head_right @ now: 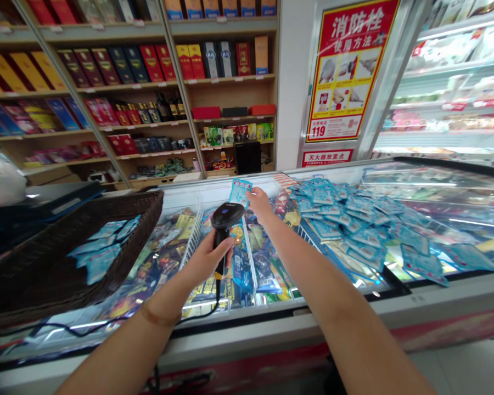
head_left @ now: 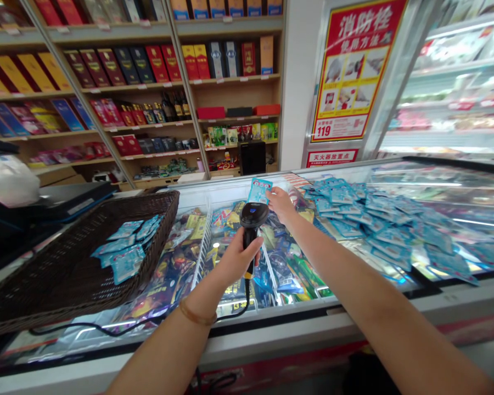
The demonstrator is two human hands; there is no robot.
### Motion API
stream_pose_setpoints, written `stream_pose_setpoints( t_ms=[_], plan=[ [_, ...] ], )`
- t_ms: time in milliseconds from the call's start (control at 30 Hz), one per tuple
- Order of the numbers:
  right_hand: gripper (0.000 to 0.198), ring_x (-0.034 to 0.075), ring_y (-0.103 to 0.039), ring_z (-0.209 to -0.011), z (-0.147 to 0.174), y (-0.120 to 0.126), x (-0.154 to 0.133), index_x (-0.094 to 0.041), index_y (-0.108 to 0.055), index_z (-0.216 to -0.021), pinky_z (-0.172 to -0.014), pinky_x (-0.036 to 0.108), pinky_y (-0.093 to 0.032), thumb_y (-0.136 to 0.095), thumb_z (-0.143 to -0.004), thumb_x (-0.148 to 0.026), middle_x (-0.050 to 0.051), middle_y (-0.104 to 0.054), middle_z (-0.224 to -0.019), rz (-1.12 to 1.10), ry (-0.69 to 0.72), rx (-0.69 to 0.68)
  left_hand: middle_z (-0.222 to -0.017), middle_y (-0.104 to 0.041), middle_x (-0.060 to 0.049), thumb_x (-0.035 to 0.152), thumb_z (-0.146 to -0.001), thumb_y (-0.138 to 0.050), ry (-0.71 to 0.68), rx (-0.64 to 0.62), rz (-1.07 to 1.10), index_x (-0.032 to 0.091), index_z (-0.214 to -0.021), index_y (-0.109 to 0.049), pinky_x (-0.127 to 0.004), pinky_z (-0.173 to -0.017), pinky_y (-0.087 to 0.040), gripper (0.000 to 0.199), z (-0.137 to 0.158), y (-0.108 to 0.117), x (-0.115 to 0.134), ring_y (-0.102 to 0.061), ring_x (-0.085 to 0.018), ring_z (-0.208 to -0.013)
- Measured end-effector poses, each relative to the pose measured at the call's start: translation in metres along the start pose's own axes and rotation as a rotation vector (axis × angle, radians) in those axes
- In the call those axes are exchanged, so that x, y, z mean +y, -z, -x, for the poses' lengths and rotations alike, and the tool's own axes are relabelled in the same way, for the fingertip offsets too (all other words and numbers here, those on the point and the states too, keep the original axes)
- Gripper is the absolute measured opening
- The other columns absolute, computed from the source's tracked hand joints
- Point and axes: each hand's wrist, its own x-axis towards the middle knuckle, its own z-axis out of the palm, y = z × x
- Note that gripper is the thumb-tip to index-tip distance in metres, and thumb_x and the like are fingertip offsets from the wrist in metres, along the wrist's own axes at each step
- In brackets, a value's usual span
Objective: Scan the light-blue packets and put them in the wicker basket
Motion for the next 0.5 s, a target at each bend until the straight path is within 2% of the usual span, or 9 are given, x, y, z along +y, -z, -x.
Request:
stream_pose_setpoints(
  t_ms=[133,233,367,500],
  plan=[
    [0.025,0.008,-0.048,-0.05,0.004,0.0,0.0,-0.024,-0.046,-0.079,-0.056,0.021,-0.043,-0.068,-0.076,-0.035,-0.01,-0.048,-0.054,-0.086,-0.027,-0.006,-0.059,-0.054,0.008,0.053,-0.084,-0.064,0.003,0.0,-0.006,0.021,-0.099,-0.044,-0.024,-0.051,-0.04,0.041,0.0,-0.001,0.0,-0.05,-0.01,-0.048],
    [0.023,0.009,-0.052,-0.053,0.007,-0.001,0.002,-0.023,-0.047,-0.079,-0.059,0.022,-0.047,-0.068,-0.078,-0.031,-0.009,-0.051,-0.056,-0.106,-0.058,0.033,-0.056,-0.054,0.008,0.055,-0.083,-0.066,-0.002,0.038,0.014,0.021,-0.099,-0.044,-0.024,-0.05,-0.041,0.044,0.0,-0.005,0.002,-0.05,-0.01,-0.046],
    [0.02,0.011,-0.056,-0.055,0.012,-0.019,0.002,-0.022,-0.048,-0.076,-0.061,0.025,-0.051,-0.068,-0.079,-0.023,-0.009,-0.052,-0.056,-0.094,-0.166,0.108,-0.057,-0.055,0.008,0.06,-0.078,-0.069,0.049,0.262,0.163,0.021,-0.095,-0.046,-0.023,-0.045,-0.04,0.048,0.001,-0.008,0.014,-0.049,-0.009,-0.043],
    [0.014,0.013,-0.06,-0.057,0.019,-0.069,-0.008,-0.021,-0.053,-0.077,-0.065,0.027,-0.054,-0.064,-0.082,-0.013,-0.006,-0.058,-0.058,-0.119,-0.263,-0.041,-0.066,-0.058,0.006,0.058,-0.074,-0.075,0.034,0.51,0.364,0.021,-0.09,-0.049,-0.022,-0.041,-0.04,0.048,0.008,0.01,0.043,-0.05,-0.007,-0.043]
  ],
)
